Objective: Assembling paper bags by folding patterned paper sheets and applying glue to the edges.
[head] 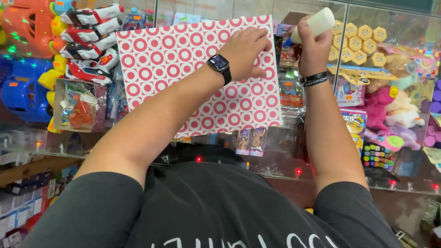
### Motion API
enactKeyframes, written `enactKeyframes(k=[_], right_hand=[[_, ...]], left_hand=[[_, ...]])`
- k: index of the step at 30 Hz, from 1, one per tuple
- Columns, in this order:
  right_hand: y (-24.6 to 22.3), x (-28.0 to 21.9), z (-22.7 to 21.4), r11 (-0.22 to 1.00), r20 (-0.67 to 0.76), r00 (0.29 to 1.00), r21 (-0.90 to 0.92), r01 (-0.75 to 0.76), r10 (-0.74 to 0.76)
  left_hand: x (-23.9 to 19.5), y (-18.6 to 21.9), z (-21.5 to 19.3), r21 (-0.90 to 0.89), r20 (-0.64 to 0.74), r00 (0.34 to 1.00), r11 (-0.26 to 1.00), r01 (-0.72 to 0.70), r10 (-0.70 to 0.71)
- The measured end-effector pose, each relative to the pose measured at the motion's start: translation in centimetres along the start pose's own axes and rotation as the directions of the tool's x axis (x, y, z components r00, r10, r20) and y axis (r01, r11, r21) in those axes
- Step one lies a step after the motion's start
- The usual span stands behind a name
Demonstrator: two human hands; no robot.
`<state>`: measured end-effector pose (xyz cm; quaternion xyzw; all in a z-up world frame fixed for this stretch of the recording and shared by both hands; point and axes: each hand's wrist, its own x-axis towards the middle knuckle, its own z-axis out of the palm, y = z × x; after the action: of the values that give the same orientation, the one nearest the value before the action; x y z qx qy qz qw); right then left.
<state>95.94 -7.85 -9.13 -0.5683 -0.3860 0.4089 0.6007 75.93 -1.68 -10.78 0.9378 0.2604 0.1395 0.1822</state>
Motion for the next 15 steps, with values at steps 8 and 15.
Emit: enactKeyframes(k=[8,15], right_hand=[[3.9,7.0,1.3,0.984,0.033,0.995,-0.146,0.099,-0.095],[3.0,7.1,2.6,0.928,0.214,0.950,-0.246,0.278,-0.228]], left_hand=[[1.0,0.9,-0.2,0.124,0.186,0.950,0.965,0.230,-0.251],[2.0,1.0,-0.3,0.312,0.209,0.932,0.924,0.223,-0.296]])
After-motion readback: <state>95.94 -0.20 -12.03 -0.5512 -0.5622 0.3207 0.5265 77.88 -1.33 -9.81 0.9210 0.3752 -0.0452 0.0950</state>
